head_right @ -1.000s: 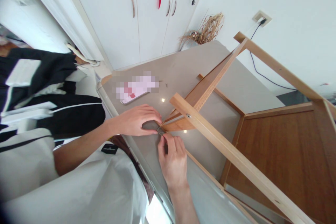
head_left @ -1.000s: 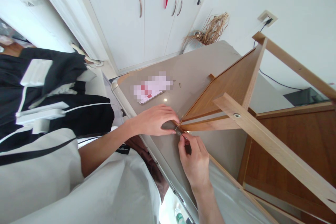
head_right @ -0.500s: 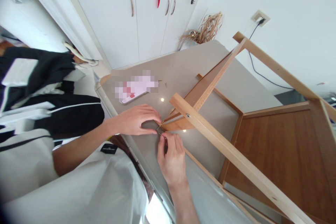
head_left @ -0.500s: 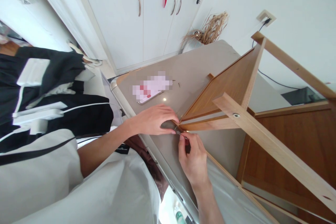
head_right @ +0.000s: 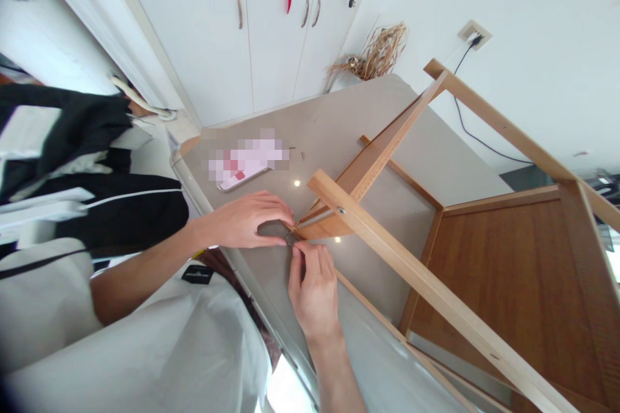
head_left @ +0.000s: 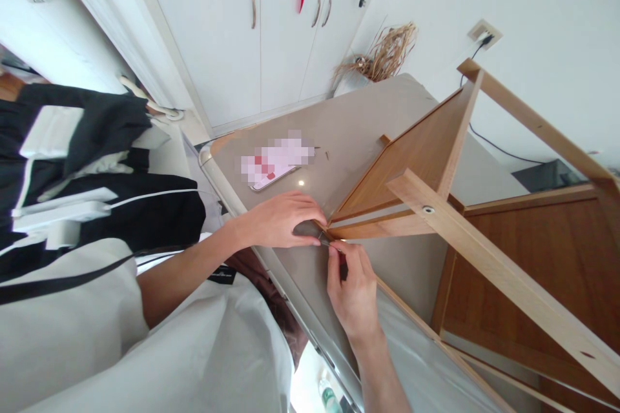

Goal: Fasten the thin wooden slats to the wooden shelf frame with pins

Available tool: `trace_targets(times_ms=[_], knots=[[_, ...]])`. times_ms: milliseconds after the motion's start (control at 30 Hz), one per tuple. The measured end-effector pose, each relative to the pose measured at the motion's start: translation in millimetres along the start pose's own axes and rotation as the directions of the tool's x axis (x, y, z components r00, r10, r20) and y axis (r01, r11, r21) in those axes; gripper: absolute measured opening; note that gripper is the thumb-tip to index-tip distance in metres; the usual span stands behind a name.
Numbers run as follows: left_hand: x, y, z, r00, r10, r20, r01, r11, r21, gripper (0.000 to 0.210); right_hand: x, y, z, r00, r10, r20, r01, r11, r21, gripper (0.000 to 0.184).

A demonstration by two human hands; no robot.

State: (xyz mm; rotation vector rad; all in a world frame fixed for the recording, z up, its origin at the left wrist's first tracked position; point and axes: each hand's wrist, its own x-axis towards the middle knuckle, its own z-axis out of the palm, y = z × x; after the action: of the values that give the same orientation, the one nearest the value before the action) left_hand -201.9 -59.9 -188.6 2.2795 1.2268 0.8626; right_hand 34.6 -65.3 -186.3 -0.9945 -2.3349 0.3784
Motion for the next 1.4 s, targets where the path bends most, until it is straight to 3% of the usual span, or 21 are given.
trace_targets(times_ms=[400,1167,1400], knots=[[0.6,1.1,-0.4,1.0,-0.002,-0.004,0.002,1.0,-0.006,0.027,3.6,-5.7,-0.1,0.997,-0.001,-0.072,0.001,1.0,0.001,0.01],[-0.6,-2.8,1.7,1.0,0.014,0.005,-0.014,1.0,-0.005,0.026,5.2,-8.2,1.2,0.996,-0.015,-0.085,0.017,1.0,0.023,0.013],[-0.9,-1.2,0.1,1.0,0.007,-0.001,-0.007,1.0,-0.026,0.024,4.9,-10.5,-0.3,0.994,-0.039,-0.1,0.032,0.997,-0.07,0.011]])
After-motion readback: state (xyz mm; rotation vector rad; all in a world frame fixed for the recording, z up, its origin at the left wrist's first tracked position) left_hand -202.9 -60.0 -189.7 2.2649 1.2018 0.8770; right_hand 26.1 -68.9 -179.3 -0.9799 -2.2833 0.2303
